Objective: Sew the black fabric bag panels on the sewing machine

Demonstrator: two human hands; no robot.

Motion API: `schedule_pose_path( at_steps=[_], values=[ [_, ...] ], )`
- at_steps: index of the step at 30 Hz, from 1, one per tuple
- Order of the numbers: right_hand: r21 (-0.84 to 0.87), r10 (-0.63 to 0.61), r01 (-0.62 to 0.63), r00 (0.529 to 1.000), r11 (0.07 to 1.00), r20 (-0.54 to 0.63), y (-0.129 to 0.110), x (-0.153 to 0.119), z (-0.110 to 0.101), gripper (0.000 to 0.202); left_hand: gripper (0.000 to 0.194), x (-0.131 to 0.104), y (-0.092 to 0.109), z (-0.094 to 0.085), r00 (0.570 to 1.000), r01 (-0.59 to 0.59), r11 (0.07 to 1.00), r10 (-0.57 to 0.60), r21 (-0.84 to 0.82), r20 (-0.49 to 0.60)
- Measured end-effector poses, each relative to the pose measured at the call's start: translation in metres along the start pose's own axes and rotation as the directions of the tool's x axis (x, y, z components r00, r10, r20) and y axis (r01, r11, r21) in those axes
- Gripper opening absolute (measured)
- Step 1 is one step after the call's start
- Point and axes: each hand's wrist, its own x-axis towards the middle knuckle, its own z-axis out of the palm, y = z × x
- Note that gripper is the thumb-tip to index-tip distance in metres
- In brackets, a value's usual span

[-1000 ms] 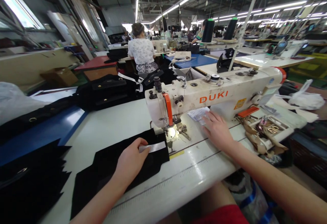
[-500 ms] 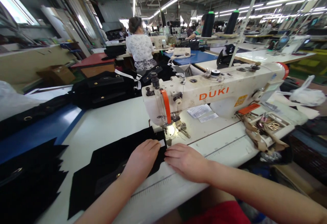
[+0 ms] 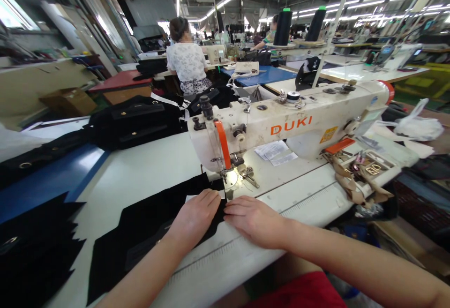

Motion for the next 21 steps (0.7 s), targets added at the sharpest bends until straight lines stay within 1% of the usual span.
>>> schedule_pose_path(
  at_steps=[3,10,12,15,18,21],
  values=[
    [0.017,0.013,-0.013,1.0,1.0,0.009,0.0,0.0,0.0,0.026,0.028,0.001,0.001,-0.001,1.0,0.005,1.0,-0.006,0.019,0.009],
    [0.05,0.023,-0.023,1.0,0.998,-0.004,0.001,-0.001,0.001,0.025,0.033,0.0,0.002,0.0,0.999,-0.009,0.999,0.011,0.045,-0.036],
    [0.041,0.065,-0.064,0.998,0.997,-0.015,0.004,0.003,-0.001,0.024,0.033,0.0,0.001,0.001,0.999,-0.02,0.998,0.023,0.057,-0.043],
    [-0.012,0.159,-0.16,0.987,0.987,-0.016,0.014,0.014,-0.004,0.021,0.031,-0.001,-0.001,0.003,0.997,-0.041,0.997,0.045,0.06,-0.057],
    [-0.074,0.181,-0.18,0.983,0.981,0.003,0.025,0.023,-0.004,0.017,0.028,-0.004,-0.003,0.006,0.995,-0.041,0.999,0.041,0.001,-0.092],
    [-0.115,0.158,-0.155,0.987,0.981,0.021,0.031,0.026,-0.001,0.015,0.03,-0.01,-0.002,0.007,0.993,0.044,0.99,-0.058,-0.136,-0.105]
  ],
)
